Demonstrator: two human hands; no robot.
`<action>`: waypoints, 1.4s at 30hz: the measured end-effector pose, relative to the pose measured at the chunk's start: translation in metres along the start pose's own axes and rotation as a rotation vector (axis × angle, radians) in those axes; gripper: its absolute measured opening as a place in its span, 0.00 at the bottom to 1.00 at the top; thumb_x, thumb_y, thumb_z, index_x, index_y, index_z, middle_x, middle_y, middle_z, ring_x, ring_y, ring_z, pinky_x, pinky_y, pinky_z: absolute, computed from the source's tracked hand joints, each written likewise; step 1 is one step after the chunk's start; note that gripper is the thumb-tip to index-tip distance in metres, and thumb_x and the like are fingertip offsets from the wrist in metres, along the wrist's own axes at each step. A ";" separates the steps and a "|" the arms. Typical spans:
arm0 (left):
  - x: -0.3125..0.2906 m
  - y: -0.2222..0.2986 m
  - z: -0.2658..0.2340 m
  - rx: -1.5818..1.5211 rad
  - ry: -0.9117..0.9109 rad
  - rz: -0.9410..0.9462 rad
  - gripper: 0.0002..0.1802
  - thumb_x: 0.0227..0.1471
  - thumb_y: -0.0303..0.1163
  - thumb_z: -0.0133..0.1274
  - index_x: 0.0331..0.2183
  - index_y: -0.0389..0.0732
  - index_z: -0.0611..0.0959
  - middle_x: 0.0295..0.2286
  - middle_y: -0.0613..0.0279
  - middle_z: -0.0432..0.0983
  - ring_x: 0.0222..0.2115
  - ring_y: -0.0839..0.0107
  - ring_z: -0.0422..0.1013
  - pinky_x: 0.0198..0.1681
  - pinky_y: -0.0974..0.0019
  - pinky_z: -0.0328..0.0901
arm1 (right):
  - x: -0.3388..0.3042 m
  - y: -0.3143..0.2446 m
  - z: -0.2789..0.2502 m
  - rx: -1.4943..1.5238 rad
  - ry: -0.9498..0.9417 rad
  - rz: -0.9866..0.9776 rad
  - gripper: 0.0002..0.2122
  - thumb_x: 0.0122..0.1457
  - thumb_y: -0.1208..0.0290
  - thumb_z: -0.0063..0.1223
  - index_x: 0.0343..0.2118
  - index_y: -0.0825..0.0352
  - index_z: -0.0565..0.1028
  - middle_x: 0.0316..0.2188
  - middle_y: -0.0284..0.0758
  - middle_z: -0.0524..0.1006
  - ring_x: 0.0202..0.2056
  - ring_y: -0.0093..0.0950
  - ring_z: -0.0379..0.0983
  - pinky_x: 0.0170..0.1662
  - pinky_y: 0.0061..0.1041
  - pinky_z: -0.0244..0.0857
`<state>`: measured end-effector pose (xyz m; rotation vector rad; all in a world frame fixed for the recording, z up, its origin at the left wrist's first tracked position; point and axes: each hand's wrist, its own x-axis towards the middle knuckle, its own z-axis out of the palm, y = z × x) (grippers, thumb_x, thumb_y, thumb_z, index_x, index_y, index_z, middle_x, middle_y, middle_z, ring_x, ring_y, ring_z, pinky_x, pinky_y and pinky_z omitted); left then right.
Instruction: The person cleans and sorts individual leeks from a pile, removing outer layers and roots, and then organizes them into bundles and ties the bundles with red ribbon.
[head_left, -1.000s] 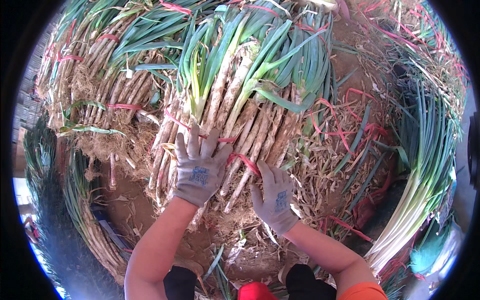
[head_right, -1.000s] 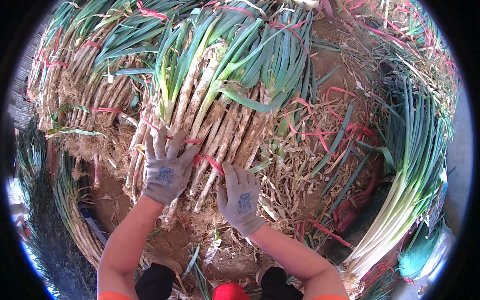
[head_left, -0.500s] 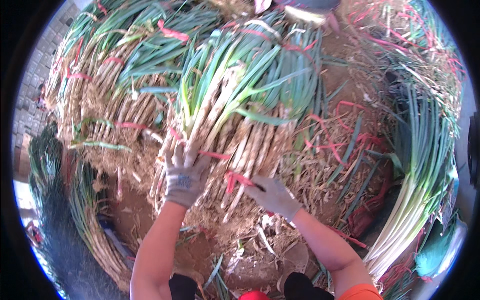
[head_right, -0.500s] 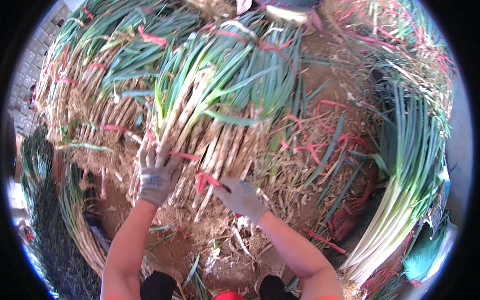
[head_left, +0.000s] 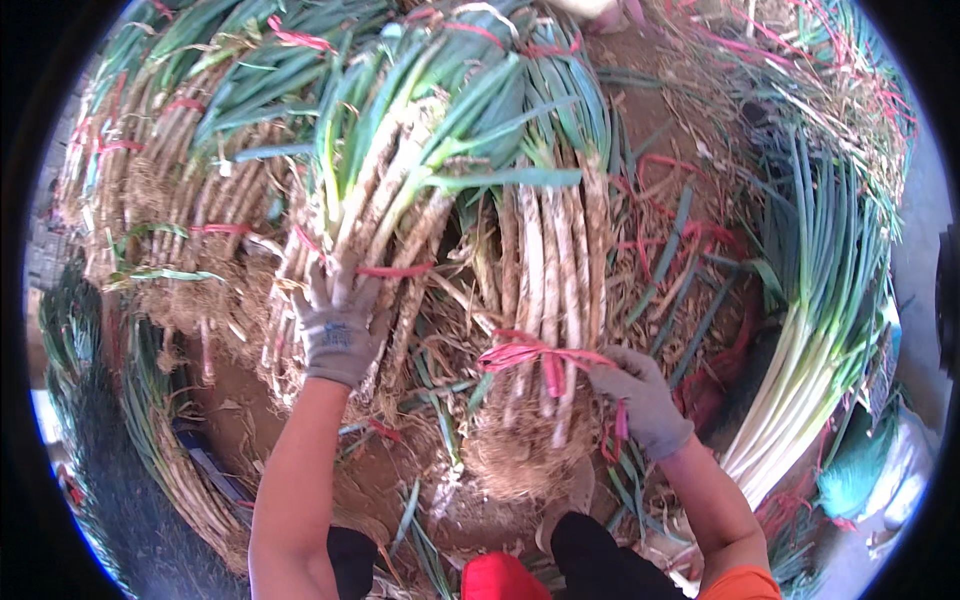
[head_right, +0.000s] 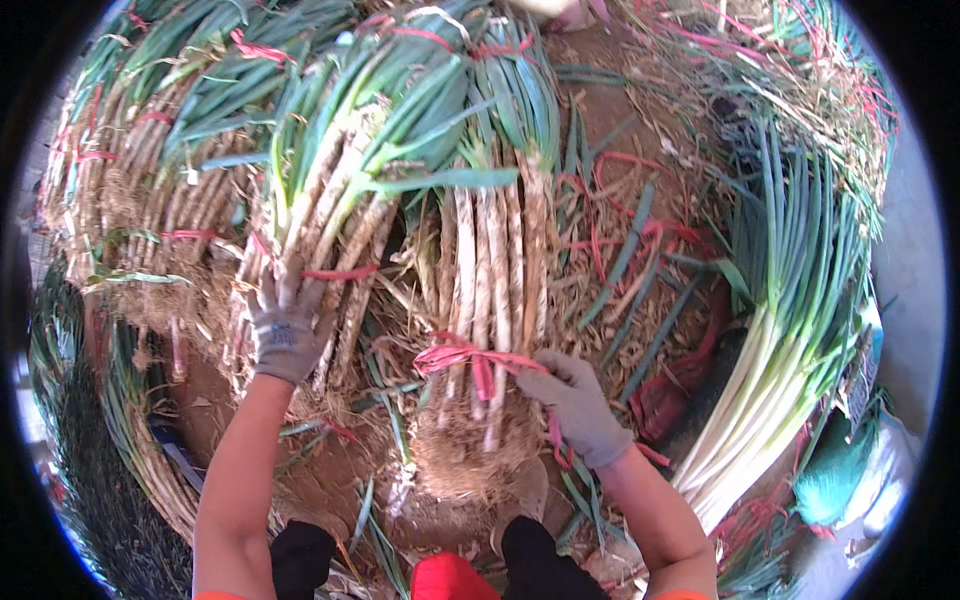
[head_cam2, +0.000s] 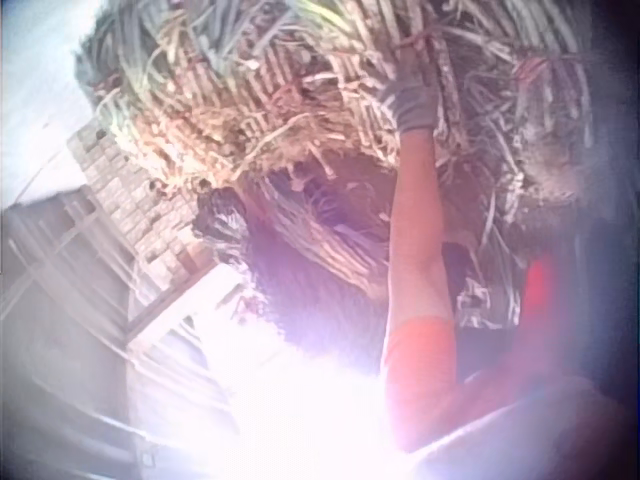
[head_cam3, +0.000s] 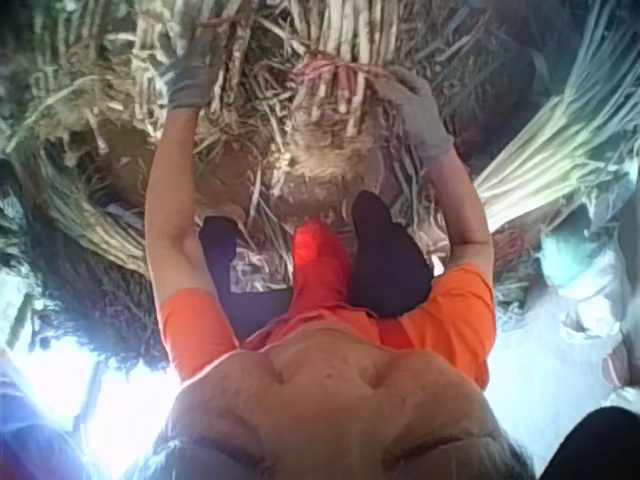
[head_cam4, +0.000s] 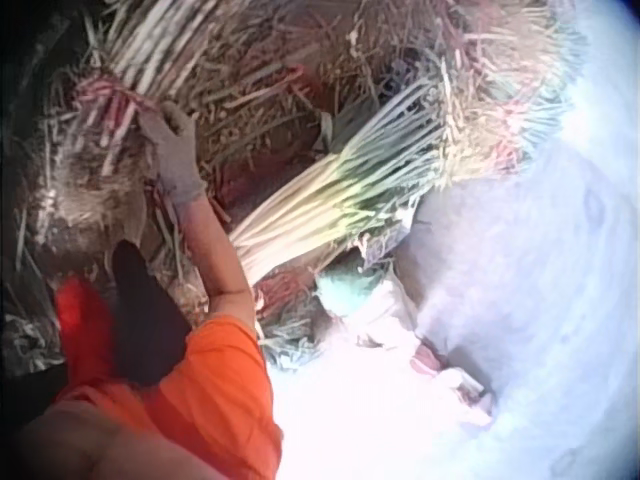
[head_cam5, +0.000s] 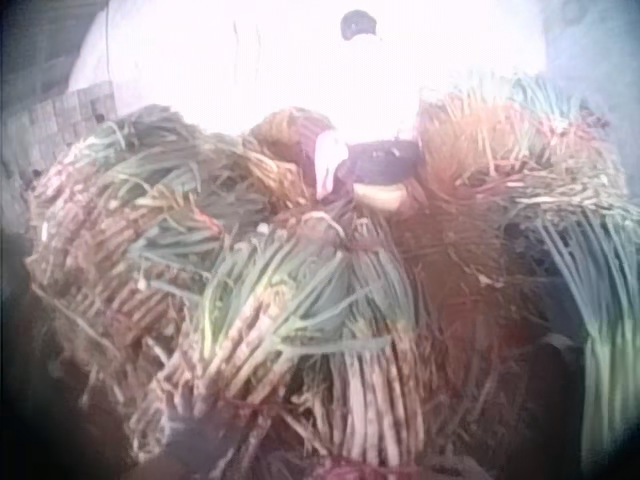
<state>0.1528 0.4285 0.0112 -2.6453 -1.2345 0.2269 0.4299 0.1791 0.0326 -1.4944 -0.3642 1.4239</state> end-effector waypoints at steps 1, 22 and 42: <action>-0.005 0.002 0.005 0.007 -0.030 -0.026 0.30 0.51 0.50 0.50 0.56 0.58 0.69 0.63 0.60 0.48 0.61 0.41 0.46 0.60 0.34 0.42 | -0.010 0.006 -0.006 0.037 0.046 0.005 0.08 0.56 0.69 0.55 0.34 0.67 0.77 0.24 0.19 0.67 0.29 0.12 0.61 0.33 0.15 0.55; -0.104 0.161 -0.036 -1.094 0.247 -0.137 0.13 0.50 0.35 0.57 0.36 0.39 0.77 0.29 0.56 0.75 0.30 0.59 0.71 0.37 0.57 0.65 | -0.001 -0.007 0.023 -0.656 0.092 -0.606 0.07 0.59 0.71 0.52 0.29 0.70 0.74 0.22 0.27 0.69 0.26 0.16 0.64 0.28 0.21 0.58; -0.136 0.122 -0.085 -2.378 -0.761 -0.454 0.07 0.50 0.28 0.50 0.26 0.34 0.79 0.23 0.64 0.72 0.26 0.77 0.67 0.30 0.70 0.60 | -0.003 0.008 0.006 -0.286 0.172 -0.370 0.09 0.57 0.72 0.53 0.41 0.67 0.74 0.38 0.33 0.75 0.41 0.26 0.71 0.46 0.24 0.63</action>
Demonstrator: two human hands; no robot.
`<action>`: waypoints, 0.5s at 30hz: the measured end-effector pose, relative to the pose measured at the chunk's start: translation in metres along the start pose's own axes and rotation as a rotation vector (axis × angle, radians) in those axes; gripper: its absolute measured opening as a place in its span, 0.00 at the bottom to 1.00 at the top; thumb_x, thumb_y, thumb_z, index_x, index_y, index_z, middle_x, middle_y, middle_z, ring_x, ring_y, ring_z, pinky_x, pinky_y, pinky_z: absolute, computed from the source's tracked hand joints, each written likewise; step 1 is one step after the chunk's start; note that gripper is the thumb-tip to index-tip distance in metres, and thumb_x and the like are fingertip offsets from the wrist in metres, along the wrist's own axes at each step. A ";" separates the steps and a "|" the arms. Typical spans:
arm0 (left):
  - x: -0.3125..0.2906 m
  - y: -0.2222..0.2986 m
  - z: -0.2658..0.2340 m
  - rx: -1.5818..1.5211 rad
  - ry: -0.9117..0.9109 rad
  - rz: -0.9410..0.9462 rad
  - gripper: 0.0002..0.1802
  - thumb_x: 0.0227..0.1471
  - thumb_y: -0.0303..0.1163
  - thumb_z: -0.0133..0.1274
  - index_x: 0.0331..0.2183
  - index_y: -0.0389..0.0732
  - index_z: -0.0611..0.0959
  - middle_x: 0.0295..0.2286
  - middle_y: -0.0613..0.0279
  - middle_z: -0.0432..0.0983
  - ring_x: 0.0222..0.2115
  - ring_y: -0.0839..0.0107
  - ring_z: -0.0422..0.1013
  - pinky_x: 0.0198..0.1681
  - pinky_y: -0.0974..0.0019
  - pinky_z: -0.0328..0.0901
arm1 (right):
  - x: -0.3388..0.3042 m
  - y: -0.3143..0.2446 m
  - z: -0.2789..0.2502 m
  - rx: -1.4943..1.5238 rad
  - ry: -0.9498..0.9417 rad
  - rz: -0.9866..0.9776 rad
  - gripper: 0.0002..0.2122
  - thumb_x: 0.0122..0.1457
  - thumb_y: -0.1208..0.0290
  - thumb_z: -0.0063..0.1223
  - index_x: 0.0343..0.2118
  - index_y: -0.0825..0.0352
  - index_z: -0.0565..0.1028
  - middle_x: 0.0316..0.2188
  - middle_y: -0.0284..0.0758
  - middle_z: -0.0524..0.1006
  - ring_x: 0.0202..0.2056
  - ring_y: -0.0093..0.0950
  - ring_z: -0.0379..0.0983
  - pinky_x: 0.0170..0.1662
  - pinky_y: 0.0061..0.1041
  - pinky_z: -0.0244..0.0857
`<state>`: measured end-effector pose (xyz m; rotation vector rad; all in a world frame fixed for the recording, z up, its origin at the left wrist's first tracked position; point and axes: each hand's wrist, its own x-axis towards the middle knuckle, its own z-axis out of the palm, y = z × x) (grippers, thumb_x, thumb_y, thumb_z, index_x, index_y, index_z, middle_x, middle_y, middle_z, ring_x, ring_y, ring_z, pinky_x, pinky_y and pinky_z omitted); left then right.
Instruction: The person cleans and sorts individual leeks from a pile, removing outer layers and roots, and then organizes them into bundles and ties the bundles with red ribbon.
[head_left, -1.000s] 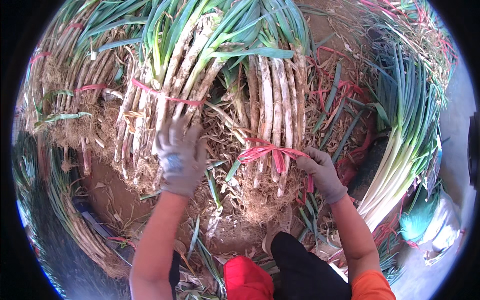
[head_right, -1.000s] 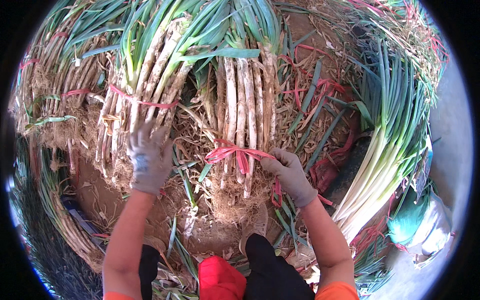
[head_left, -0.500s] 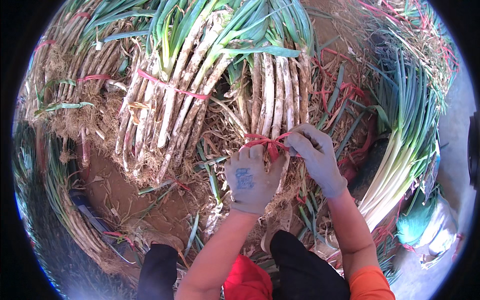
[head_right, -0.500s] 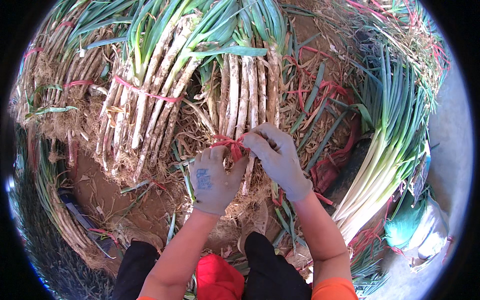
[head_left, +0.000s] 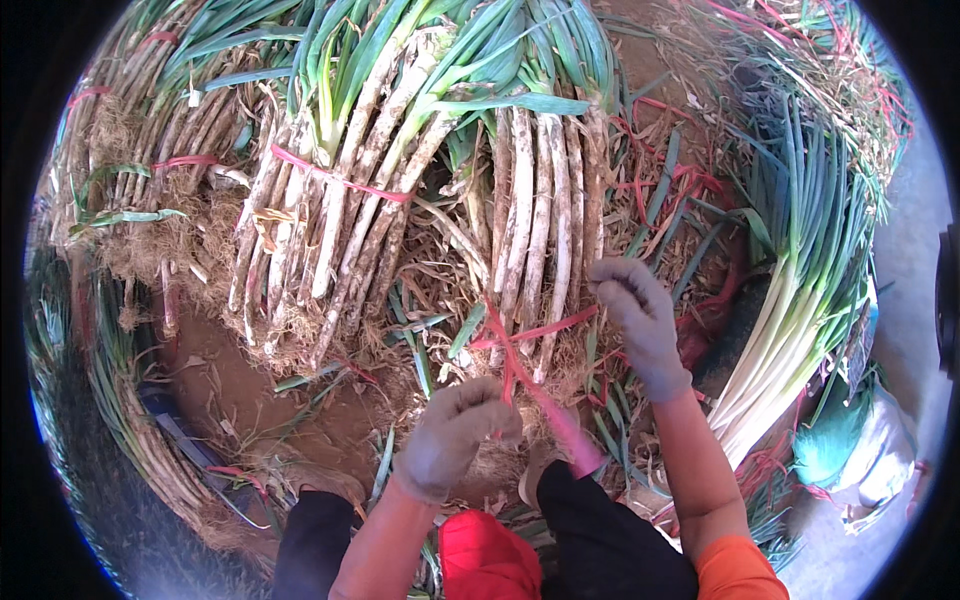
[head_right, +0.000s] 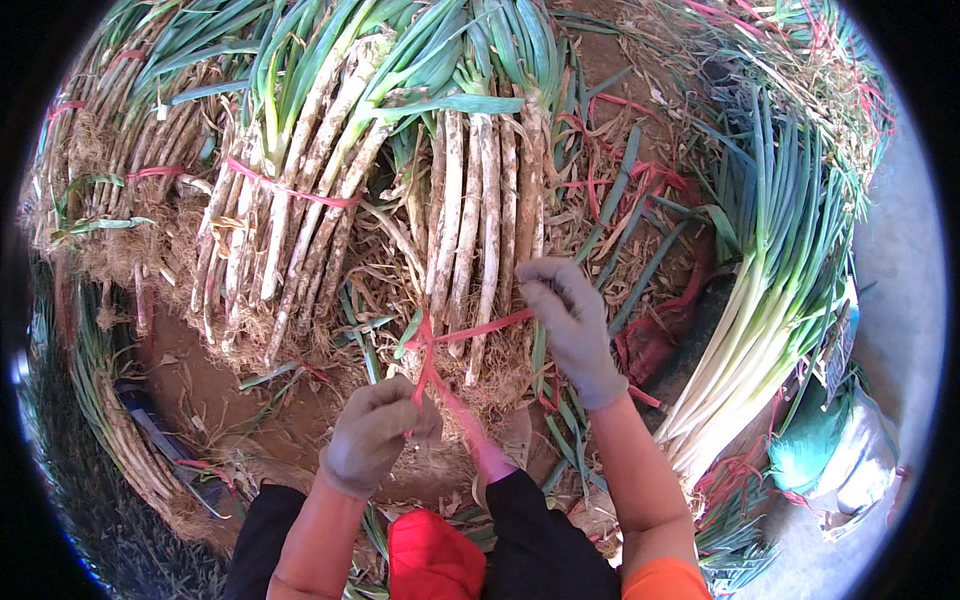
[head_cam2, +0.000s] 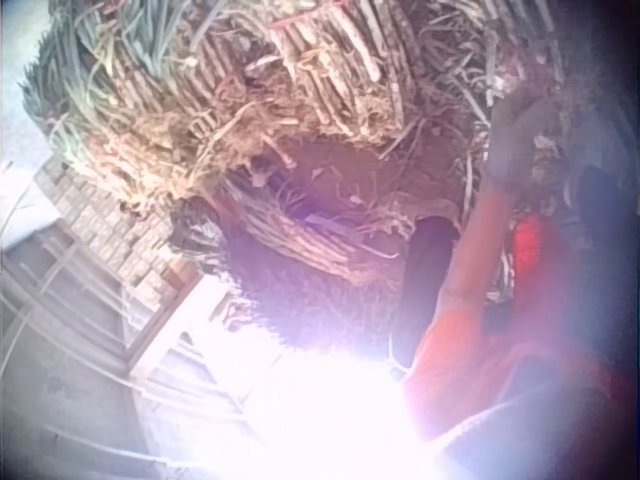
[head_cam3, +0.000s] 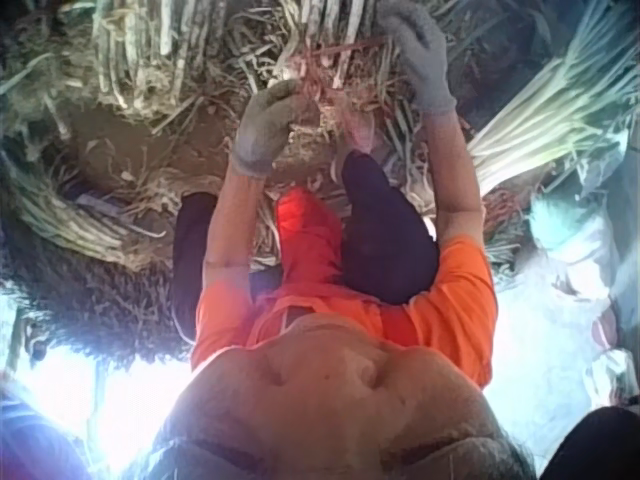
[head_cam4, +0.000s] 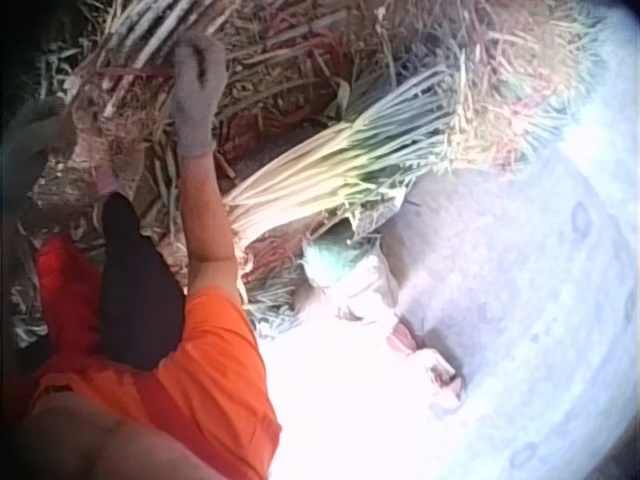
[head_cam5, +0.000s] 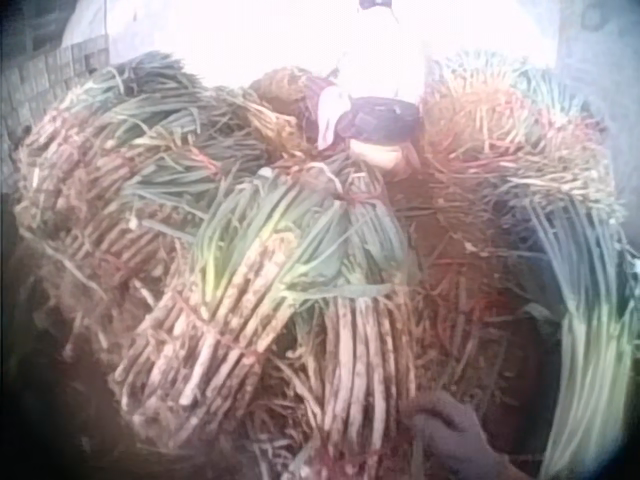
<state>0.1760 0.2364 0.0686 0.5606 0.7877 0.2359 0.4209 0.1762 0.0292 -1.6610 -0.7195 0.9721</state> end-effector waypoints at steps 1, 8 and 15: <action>-0.013 0.003 -0.001 0.058 -0.050 -0.031 0.06 0.49 0.28 0.51 0.25 0.34 0.78 0.23 0.63 0.73 0.26 0.76 0.67 0.30 0.69 0.61 | -0.007 0.002 0.002 -0.113 -0.040 -0.120 0.10 0.56 0.73 0.54 0.41 0.66 0.75 0.38 0.34 0.75 0.41 0.28 0.71 0.47 0.26 0.63; -0.082 0.006 0.005 0.290 -0.494 0.265 0.09 0.46 0.28 0.58 0.22 0.35 0.76 0.23 0.58 0.72 0.24 0.67 0.69 0.28 0.66 0.60 | -0.049 -0.002 0.035 -0.835 -0.071 -0.520 0.21 0.45 0.70 0.59 0.46 0.54 0.73 0.47 0.38 0.66 0.51 0.45 0.60 0.54 0.45 0.54; -0.141 0.007 0.056 0.285 -0.439 0.460 0.17 0.49 0.38 0.53 0.20 0.32 0.75 0.21 0.51 0.73 0.22 0.57 0.69 0.28 0.55 0.63 | -0.051 0.018 0.035 -0.937 0.001 -0.582 0.16 0.46 0.72 0.56 0.41 0.54 0.75 0.46 0.41 0.67 0.49 0.46 0.62 0.51 0.44 0.56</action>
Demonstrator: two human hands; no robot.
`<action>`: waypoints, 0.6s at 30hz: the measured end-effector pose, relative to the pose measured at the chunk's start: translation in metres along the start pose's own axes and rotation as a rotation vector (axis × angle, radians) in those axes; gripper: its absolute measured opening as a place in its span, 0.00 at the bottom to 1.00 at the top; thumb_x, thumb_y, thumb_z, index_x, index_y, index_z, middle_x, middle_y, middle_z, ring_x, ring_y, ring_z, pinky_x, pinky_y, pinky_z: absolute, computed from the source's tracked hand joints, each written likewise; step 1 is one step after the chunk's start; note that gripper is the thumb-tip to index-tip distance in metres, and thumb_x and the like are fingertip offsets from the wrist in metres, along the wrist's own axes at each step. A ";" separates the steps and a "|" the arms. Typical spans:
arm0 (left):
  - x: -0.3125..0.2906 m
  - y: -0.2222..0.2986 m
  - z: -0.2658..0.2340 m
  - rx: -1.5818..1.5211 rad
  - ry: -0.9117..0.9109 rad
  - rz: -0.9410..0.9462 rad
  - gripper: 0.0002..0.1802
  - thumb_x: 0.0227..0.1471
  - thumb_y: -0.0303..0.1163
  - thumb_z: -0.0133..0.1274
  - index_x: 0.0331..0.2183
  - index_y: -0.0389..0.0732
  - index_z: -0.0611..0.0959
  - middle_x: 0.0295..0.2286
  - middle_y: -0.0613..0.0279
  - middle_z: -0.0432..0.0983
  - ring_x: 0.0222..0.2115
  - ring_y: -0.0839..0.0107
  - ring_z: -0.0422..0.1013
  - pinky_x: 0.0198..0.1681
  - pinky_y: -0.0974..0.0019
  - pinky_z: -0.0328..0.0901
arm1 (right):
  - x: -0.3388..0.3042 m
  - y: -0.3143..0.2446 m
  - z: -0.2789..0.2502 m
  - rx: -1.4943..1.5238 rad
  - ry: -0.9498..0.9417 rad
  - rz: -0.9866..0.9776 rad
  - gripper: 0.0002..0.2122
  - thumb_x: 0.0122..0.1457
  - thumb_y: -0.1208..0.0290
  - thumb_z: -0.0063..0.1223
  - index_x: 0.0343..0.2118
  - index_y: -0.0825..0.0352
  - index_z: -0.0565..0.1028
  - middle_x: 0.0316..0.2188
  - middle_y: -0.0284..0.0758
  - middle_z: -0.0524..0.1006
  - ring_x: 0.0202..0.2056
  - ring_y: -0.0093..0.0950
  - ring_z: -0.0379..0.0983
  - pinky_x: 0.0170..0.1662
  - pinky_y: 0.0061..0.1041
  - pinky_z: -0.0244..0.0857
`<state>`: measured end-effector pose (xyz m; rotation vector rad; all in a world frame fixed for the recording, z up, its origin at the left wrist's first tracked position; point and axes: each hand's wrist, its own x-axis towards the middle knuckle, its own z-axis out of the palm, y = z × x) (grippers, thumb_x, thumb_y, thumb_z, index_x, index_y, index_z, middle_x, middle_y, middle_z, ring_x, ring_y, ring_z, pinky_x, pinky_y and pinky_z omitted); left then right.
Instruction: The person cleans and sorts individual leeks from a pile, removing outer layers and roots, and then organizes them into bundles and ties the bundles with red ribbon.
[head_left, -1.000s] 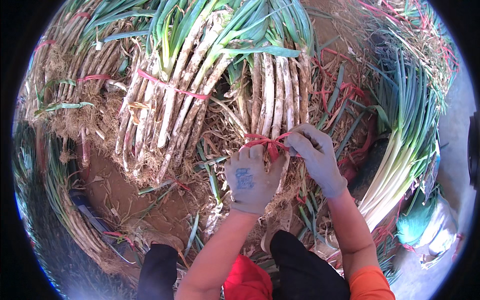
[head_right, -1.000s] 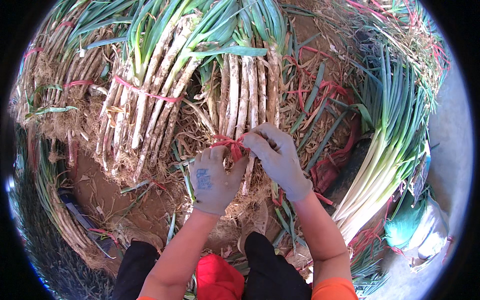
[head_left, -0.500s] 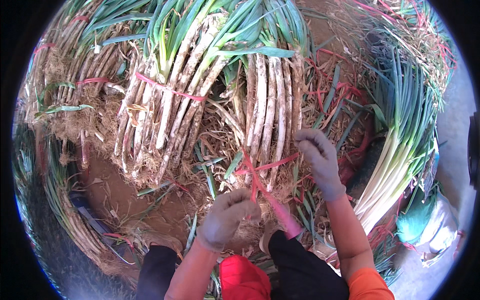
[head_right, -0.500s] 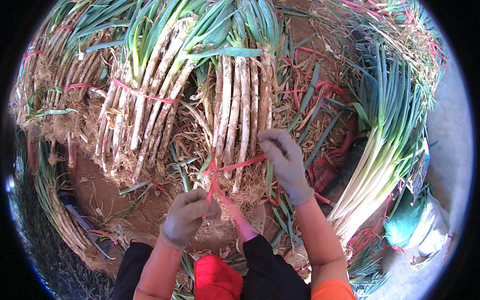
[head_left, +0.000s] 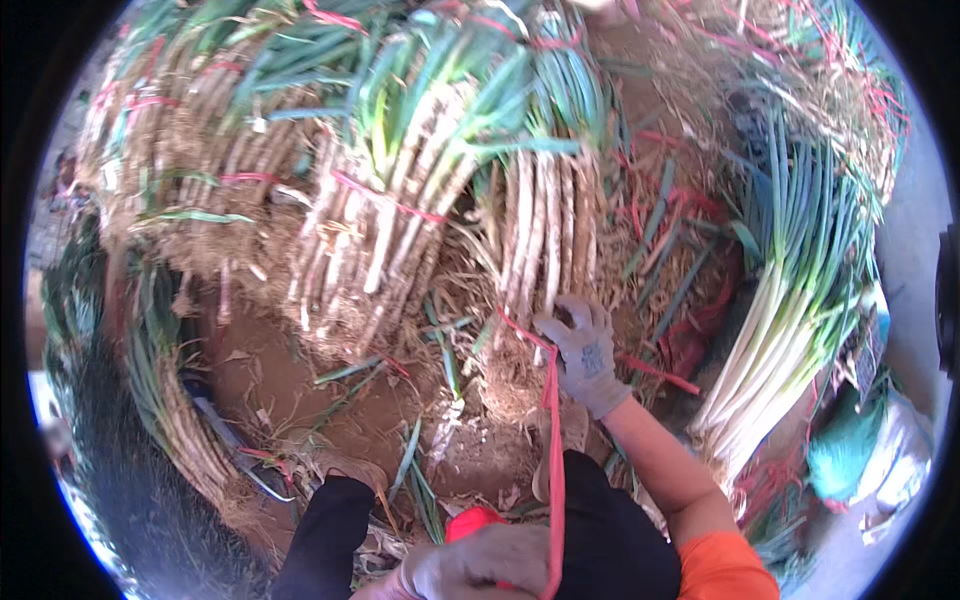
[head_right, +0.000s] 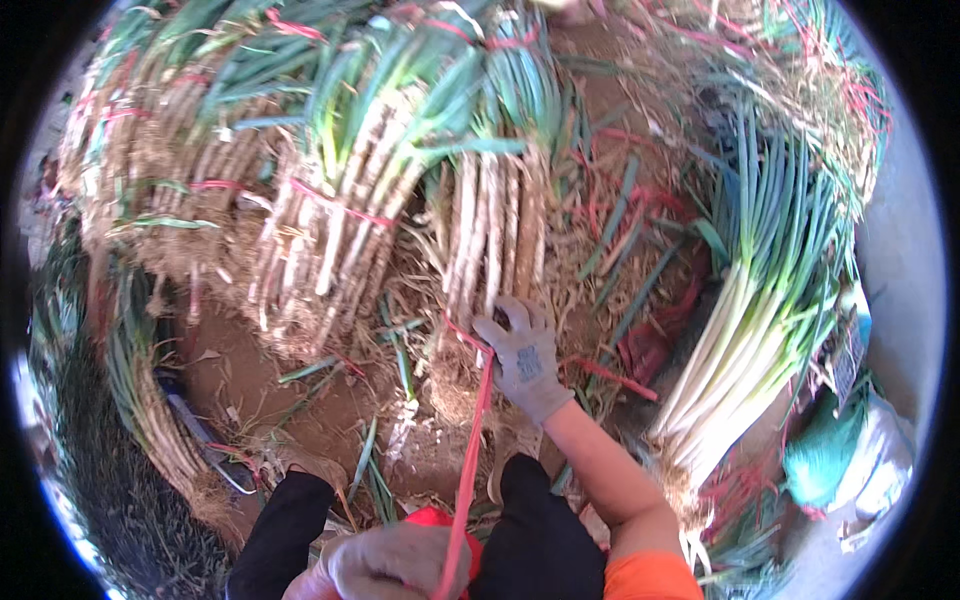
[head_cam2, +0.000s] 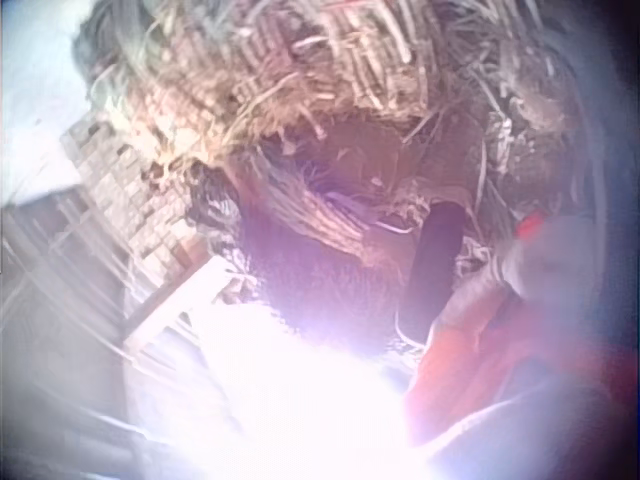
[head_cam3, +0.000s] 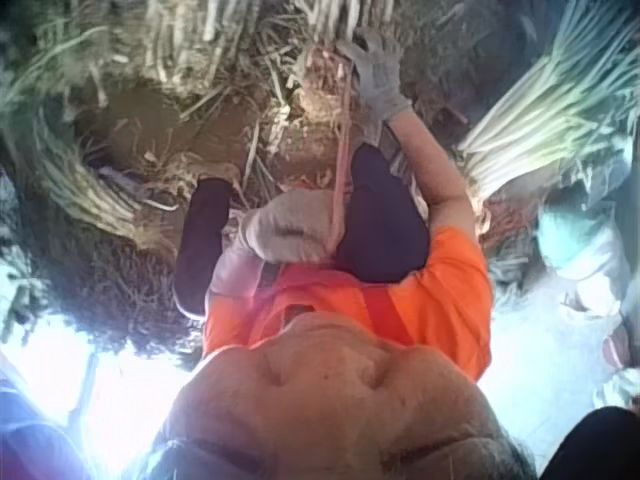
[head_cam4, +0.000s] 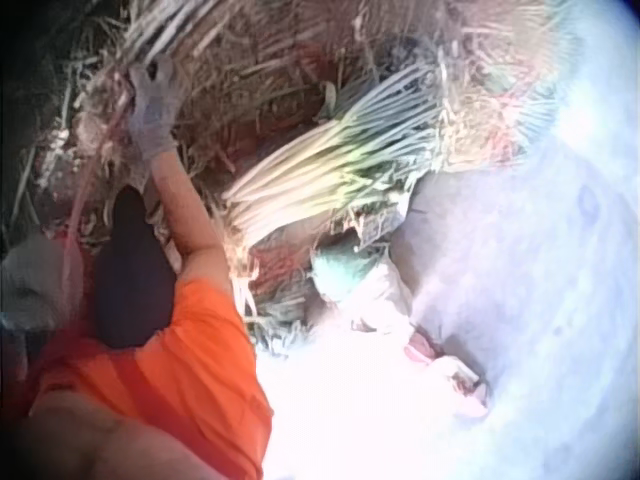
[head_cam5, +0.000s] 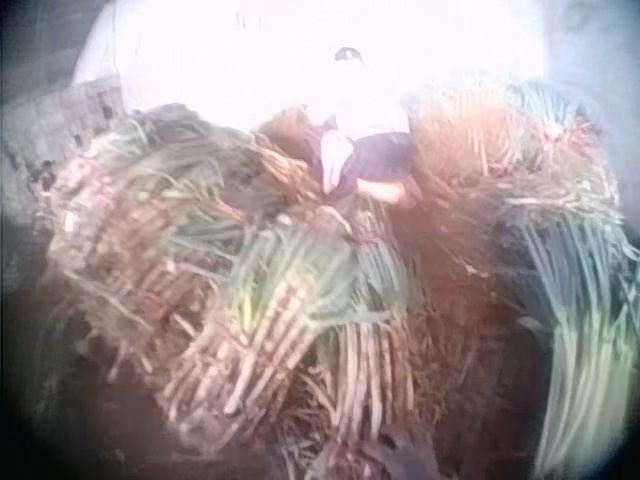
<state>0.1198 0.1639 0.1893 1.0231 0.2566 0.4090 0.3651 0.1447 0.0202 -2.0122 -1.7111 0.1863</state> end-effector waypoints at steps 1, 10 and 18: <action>0.001 0.008 0.013 0.032 0.013 0.062 0.19 0.49 0.39 0.52 0.20 0.32 0.75 0.21 0.50 0.73 0.21 0.57 0.69 0.27 0.54 0.63 | -0.001 0.000 -0.001 0.014 0.107 -0.010 0.13 0.45 0.73 0.55 0.37 0.57 0.76 0.42 0.39 0.70 0.47 0.42 0.65 0.52 0.44 0.56; -0.057 -0.015 0.030 -0.614 0.552 0.290 0.13 0.53 0.40 0.45 0.23 0.42 0.71 0.18 0.65 0.63 0.21 0.67 0.59 0.29 0.61 0.56 | -0.065 0.000 -0.020 -0.012 -0.006 -0.206 0.10 0.53 0.61 0.54 0.24 0.62 0.73 0.23 0.35 0.74 0.31 0.37 0.71 0.36 0.35 0.64; -0.103 -0.094 -0.010 -0.005 0.844 -0.297 0.15 0.58 0.45 0.49 0.39 0.43 0.77 0.28 0.66 0.74 0.30 0.67 0.72 0.33 0.61 0.68 | -0.260 -0.010 -0.079 0.403 -0.369 0.286 0.13 0.61 0.59 0.46 0.31 0.62 0.78 0.26 0.40 0.77 0.30 0.41 0.74 0.36 0.36 0.67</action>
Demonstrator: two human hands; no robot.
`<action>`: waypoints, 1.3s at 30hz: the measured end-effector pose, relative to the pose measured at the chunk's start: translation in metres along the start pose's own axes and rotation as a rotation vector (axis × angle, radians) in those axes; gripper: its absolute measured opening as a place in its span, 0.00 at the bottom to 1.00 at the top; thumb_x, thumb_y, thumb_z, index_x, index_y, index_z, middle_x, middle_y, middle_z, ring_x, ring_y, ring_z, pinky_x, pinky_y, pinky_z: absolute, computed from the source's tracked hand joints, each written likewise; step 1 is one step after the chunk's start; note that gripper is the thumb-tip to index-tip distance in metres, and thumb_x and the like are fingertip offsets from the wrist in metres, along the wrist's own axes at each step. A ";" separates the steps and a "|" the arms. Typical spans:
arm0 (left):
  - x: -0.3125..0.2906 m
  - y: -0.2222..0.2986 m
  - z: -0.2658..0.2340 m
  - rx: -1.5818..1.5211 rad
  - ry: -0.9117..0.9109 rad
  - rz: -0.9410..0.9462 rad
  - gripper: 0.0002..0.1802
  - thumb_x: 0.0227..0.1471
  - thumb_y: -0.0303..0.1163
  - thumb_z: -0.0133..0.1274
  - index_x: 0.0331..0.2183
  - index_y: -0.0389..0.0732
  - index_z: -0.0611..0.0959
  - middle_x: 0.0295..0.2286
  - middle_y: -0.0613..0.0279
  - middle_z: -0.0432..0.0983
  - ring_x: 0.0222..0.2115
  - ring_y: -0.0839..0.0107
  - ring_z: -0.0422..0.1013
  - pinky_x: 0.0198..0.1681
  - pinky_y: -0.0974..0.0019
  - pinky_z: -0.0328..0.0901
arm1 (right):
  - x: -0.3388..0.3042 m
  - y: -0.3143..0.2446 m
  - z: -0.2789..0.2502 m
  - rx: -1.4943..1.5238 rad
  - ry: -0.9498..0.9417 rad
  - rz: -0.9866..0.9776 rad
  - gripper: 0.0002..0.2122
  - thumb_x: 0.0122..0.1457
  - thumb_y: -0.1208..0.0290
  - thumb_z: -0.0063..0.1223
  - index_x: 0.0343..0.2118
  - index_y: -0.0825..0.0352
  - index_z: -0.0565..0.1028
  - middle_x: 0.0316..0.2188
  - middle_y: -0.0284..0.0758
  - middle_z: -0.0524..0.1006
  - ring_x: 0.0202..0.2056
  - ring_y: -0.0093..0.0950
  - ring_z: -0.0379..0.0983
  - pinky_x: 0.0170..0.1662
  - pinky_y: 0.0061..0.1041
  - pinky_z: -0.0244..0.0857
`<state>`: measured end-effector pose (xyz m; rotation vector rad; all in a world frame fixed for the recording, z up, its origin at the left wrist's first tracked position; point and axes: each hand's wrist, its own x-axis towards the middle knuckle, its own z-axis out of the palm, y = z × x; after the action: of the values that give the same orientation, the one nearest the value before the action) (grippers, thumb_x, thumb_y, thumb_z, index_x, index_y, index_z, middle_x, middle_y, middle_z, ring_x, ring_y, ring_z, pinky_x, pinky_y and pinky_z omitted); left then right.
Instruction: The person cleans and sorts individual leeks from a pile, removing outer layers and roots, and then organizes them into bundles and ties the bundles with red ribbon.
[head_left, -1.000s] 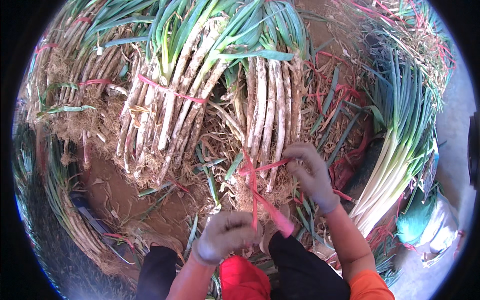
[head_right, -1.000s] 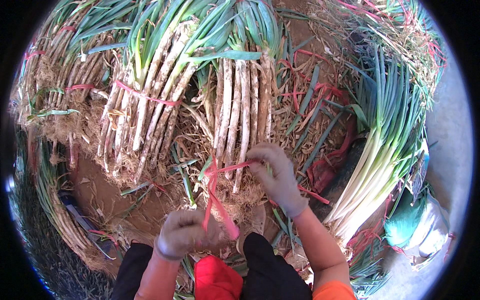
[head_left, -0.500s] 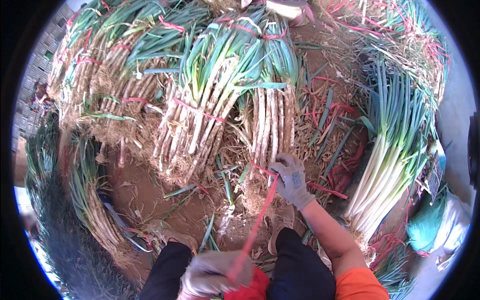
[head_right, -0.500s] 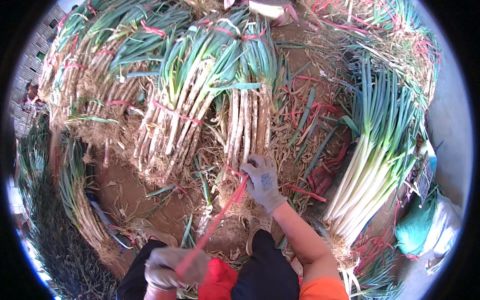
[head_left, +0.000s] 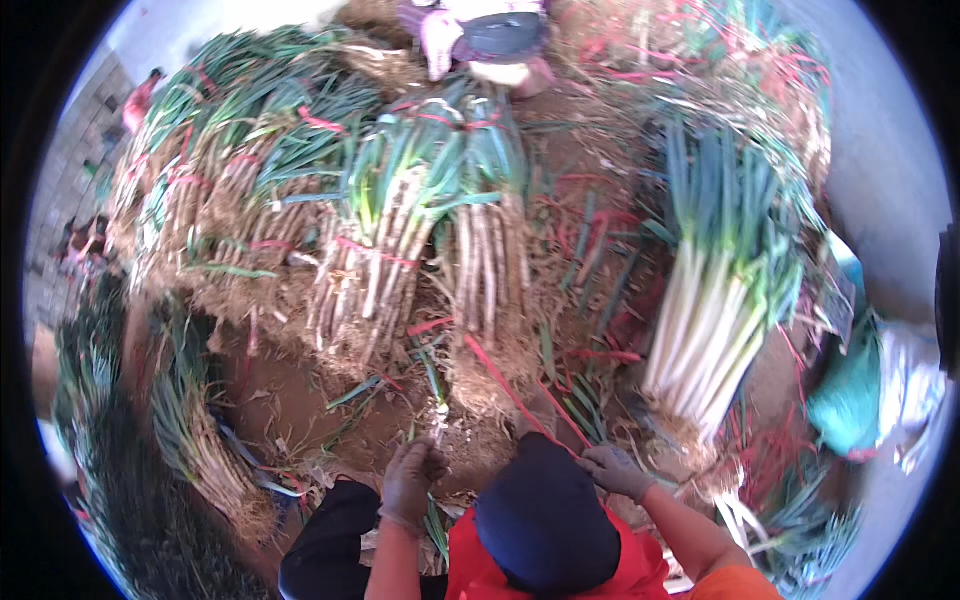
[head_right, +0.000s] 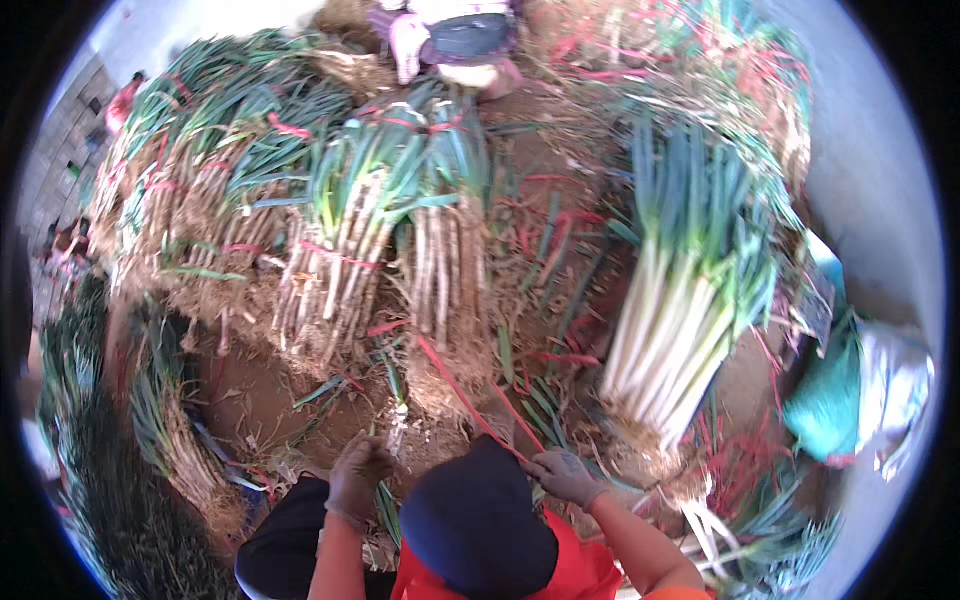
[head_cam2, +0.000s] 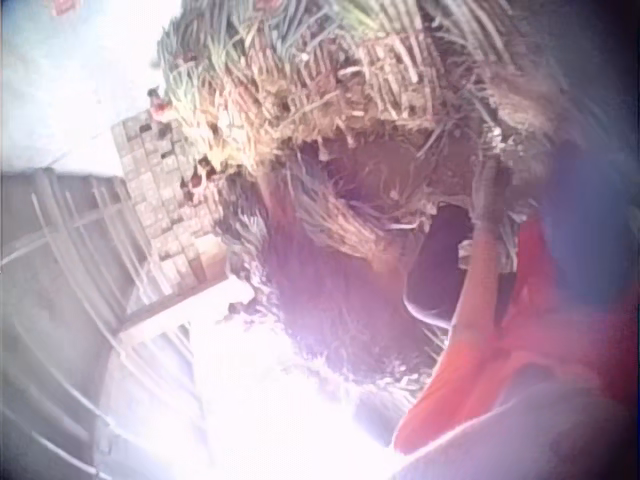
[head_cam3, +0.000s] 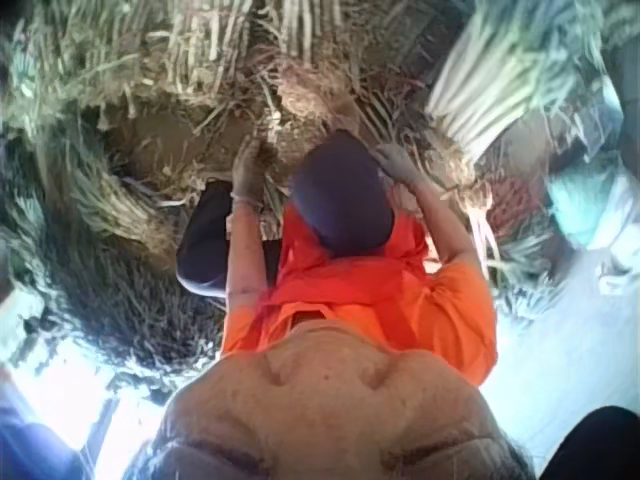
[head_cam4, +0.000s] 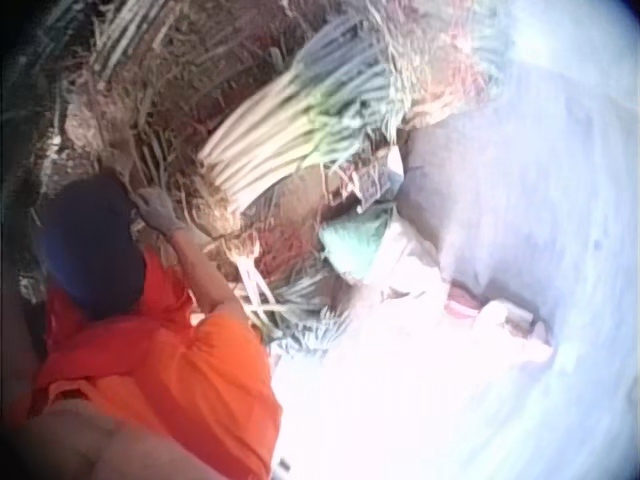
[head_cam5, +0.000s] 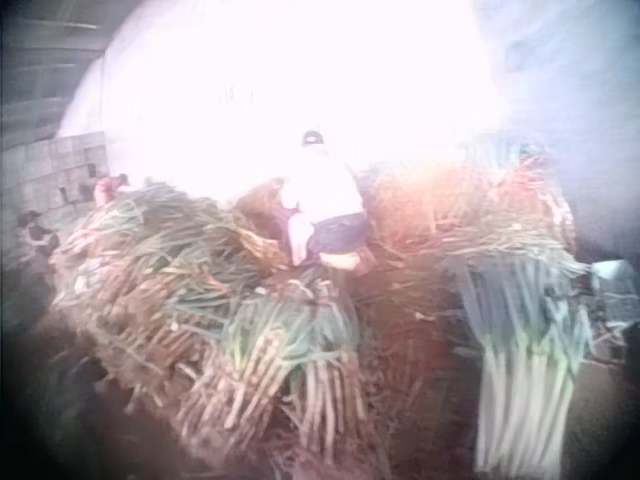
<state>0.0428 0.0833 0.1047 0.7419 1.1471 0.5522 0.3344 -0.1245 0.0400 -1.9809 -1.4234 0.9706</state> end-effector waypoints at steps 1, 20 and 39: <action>0.008 -0.019 -0.001 0.095 0.000 -0.037 0.13 0.58 0.40 0.48 0.40 0.43 0.77 0.28 0.64 0.75 0.29 0.67 0.73 0.32 0.63 0.68 | -0.036 0.004 -0.007 0.003 -0.143 0.223 0.14 0.62 0.58 0.45 0.33 0.61 0.78 0.25 0.39 0.78 0.30 0.40 0.74 0.37 0.36 0.68; 0.033 -0.157 -0.080 0.719 -0.128 -0.419 0.09 0.55 0.35 0.43 0.38 0.48 0.74 0.28 0.61 0.74 0.24 0.65 0.72 0.24 0.59 0.66 | -0.574 0.202 -0.088 -0.944 0.968 1.399 0.17 0.55 0.56 0.47 0.46 0.55 0.74 0.46 0.41 0.73 0.48 0.42 0.68 0.48 0.41 0.65; 0.107 -0.010 0.062 0.961 0.116 0.506 0.16 0.53 0.34 0.51 0.42 0.37 0.78 0.39 0.52 0.75 0.40 0.59 0.71 0.44 0.60 0.65 | 0.077 -0.011 -0.121 0.187 0.339 0.213 0.12 0.55 0.67 0.53 0.40 0.67 0.77 0.37 0.43 0.78 0.41 0.38 0.75 0.46 0.32 0.67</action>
<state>0.1367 0.1403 0.0463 1.8803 1.3260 0.4394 0.4383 -0.0480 0.1031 -2.0645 -0.9207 0.7755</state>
